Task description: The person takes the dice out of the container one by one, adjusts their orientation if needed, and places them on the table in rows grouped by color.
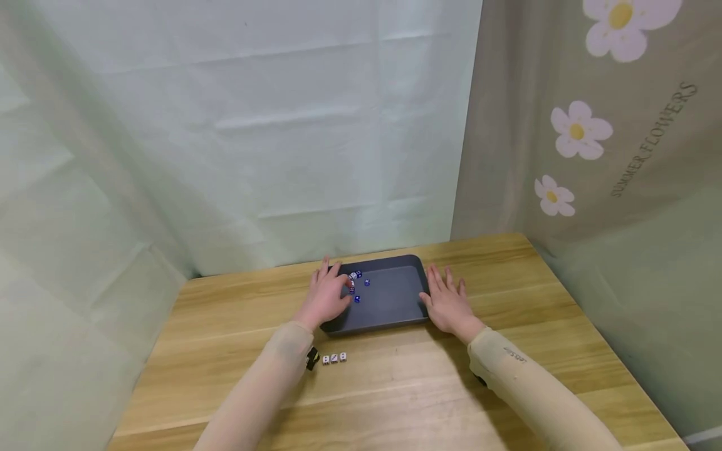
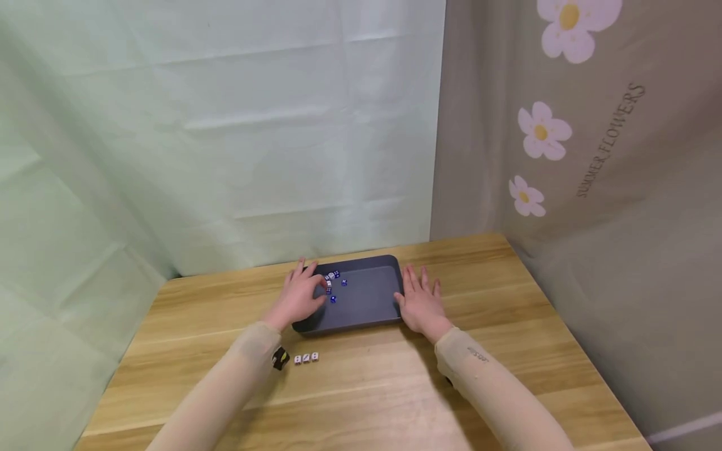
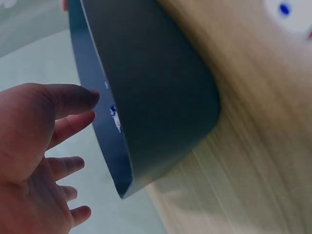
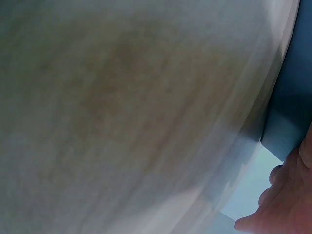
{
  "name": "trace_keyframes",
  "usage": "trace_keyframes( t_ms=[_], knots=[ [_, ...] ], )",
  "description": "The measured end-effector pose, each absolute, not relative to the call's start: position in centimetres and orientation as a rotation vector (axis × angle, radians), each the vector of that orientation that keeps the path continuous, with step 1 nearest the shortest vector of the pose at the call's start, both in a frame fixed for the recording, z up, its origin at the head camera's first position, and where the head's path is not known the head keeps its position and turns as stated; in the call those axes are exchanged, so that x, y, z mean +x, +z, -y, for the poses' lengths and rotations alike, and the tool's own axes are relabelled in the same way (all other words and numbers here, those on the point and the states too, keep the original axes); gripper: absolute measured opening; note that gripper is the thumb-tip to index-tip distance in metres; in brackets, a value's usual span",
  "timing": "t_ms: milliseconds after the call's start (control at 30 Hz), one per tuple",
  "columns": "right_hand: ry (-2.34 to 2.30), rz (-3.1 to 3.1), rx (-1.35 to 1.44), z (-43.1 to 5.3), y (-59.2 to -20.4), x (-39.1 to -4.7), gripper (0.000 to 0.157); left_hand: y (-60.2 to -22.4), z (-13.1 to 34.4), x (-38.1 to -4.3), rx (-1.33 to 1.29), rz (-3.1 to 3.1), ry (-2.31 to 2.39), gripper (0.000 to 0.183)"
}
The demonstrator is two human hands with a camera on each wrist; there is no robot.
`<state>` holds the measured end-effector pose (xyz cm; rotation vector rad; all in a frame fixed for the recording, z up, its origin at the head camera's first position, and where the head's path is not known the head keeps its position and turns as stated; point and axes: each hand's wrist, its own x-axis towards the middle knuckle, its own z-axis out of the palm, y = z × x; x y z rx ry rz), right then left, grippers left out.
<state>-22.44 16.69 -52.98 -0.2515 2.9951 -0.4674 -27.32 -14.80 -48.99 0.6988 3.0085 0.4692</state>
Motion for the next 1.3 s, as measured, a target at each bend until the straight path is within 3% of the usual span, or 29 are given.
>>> trace_keyframes(
  t_ms=[367,967,1300],
  knots=[
    [-0.485,-2.989,-0.236,-16.5,-52.9,-22.4,0.07,-49.9,14.1,-30.2,0.683,-3.091,0.255,0.022],
    [-0.495,-2.997,-0.229,-16.5,-52.9,-22.4,0.071,-50.5,13.9,-31.4,0.813,-3.047,0.113,0.035],
    [-0.494,-2.993,-0.215,-16.5,-52.8,-22.4,0.07,-50.8,13.1,-31.5,0.805,-3.056,0.077,0.027]
  ],
)
